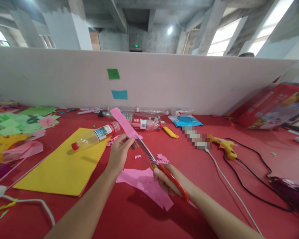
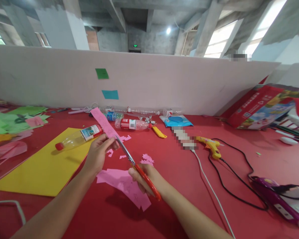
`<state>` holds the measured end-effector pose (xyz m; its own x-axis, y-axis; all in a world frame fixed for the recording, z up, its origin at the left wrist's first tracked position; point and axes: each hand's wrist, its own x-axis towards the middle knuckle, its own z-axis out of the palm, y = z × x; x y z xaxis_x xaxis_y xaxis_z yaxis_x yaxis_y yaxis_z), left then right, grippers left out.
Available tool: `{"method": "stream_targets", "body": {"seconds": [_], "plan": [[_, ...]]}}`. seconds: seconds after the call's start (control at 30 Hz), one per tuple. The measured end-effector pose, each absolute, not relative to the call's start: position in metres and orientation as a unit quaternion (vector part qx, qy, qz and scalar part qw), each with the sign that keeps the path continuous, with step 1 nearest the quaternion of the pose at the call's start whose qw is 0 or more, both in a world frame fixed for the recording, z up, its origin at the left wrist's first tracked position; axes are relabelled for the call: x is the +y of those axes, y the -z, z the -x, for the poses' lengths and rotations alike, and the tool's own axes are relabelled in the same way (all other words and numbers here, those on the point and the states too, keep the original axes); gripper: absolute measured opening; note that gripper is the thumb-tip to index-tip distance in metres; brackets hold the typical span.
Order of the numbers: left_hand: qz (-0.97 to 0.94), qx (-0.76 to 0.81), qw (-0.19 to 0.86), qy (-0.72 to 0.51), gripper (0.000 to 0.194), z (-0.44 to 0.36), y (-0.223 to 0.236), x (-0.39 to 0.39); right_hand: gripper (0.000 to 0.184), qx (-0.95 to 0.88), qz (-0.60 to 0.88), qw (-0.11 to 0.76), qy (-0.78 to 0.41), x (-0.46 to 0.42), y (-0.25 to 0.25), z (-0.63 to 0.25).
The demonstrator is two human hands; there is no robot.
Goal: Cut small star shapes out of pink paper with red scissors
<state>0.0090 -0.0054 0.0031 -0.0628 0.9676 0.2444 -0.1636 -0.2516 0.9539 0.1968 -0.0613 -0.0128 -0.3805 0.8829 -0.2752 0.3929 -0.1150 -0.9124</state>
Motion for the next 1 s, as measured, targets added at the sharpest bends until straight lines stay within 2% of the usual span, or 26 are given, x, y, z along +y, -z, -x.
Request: {"method": "stream_targets", "body": {"seconds": [0.27,0.47,0.77,1.0], "plan": [[-0.515,0.413,0.448,-0.603,0.017,-0.0083,-0.0027,-0.0052,0.033,-0.636,0.499,0.228,-0.543,-0.0604,0.0156,-0.1992],[-0.482,0.402,0.49,-0.605,0.016,-0.0094,-0.0005,-0.0034,0.036,-0.64,0.485,0.232,-0.549,-0.0586,0.0164,-0.2023],[-0.541,0.43,0.424,-0.585,0.017,-0.006,-0.0056,-0.0052,0.04,-0.625,0.525,0.226,-0.532,-0.0609,0.0114,-0.199],[-0.557,0.422,0.438,-0.566,0.018,-0.0013,-0.0025,-0.0006,0.043,-0.628,0.53,0.219,-0.526,-0.0616,0.0067,-0.1989]]}}
